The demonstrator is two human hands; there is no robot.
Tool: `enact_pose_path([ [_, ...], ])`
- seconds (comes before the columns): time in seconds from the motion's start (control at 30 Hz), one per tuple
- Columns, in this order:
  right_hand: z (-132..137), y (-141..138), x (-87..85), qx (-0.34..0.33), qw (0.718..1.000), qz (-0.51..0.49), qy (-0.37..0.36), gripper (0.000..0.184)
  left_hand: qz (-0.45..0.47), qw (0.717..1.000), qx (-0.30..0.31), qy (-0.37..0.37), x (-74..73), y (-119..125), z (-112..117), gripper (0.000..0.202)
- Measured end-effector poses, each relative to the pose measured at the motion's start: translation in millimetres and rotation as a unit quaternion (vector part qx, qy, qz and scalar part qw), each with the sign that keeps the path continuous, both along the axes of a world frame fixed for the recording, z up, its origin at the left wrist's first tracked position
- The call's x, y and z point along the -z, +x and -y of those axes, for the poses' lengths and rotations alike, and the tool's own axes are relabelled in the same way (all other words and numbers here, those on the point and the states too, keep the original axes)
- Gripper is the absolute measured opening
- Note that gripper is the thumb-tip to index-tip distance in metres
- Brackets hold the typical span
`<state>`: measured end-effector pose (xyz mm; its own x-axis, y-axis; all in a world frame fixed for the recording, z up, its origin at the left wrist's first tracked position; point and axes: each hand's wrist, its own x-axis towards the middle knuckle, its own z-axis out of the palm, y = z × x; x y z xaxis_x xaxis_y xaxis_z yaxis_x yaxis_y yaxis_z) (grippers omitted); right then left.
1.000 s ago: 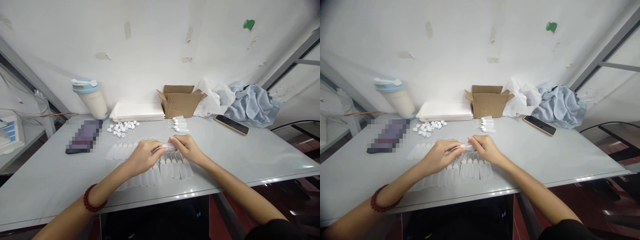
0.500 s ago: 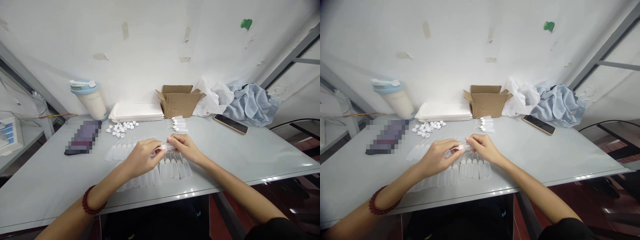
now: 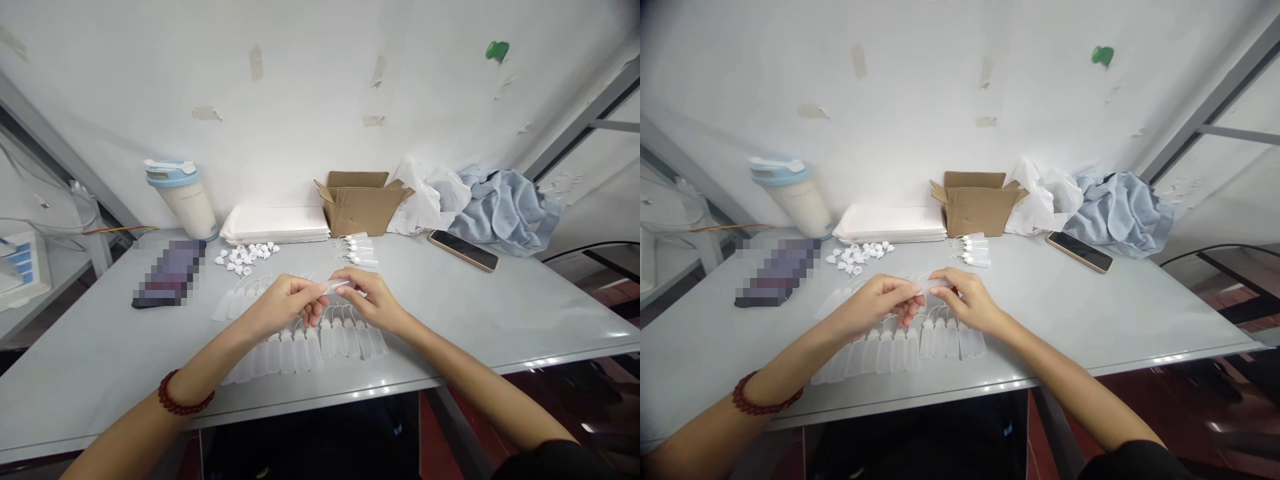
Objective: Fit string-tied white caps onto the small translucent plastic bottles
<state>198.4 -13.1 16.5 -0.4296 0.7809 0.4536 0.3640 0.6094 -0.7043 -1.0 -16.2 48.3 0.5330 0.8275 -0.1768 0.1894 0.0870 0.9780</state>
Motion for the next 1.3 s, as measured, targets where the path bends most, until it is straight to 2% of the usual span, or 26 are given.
enact_pose_path([
  [0.1, 0, 0, 1.1, 0.006, 1.000, -0.006, -0.012, 0.033, -0.047, 0.994, 0.002, 0.094, 0.4, 1, 3, 0.039],
  [0.2, 0, 1, 1.6, 0.000, 0.998, -0.022, -0.057, 0.037, -0.114, 0.965, 0.008, 0.235, 0.2, 1, 6, 0.039],
  [0.3, -1, 1, 1.6, -0.013, 0.992, -0.043, -0.118, 0.037, -0.155, 0.906, 0.025, 0.393, 3.3, -2, 6, 0.035],
  [0.4, -2, 2, 1.4, -0.024, 0.985, -0.057, -0.164, 0.037, -0.191, 0.839, 0.034, 0.509, 10.5, -4, 4, 0.030],
  [0.57, -4, 4, 1.6, -0.036, 0.974, -0.062, -0.214, 0.040, -0.278, 0.734, 0.049, 0.618, 19.5, -5, 2, 0.028],
  [0.67, -6, 4, 2.3, -0.038, 0.966, -0.077, -0.244, 0.044, -0.311, 0.697, 0.048, 0.644, 20.4, -4, 3, 0.029],
  [0.77, -7, 3, 2.7, -0.036, 0.960, -0.080, -0.266, 0.047, -0.312, 0.693, 0.043, 0.649, 21.4, -3, 3, 0.029],
  [0.9, -6, 1, 2.2, -0.007, 0.970, -0.058, -0.238, 0.043, -0.303, 0.724, 0.023, 0.619, 24.2, -3, -1, 0.025],
  [1.03, -8, 0, 2.4, 0.034, 0.979, -0.042, -0.196, 0.040, -0.299, 0.739, -0.001, 0.604, 23.9, -7, -8, 0.016],
  [1.17, -19, 8, 6.7, 0.137, 0.986, -0.029, -0.094, 0.038, -0.311, 0.742, -0.085, 0.587, 22.7, -19, -23, 0.022],
  [1.23, -29, 17, 10.7, 0.194, 0.980, -0.015, -0.036, 0.038, -0.333, 0.742, -0.134, 0.566, 22.0, -28, -31, 0.025],
  [1.3, -42, 28, 15.5, 0.235, 0.972, 0.010, -0.012, 0.038, -0.361, 0.743, -0.171, 0.537, 20.4, -37, -38, 0.026],
])
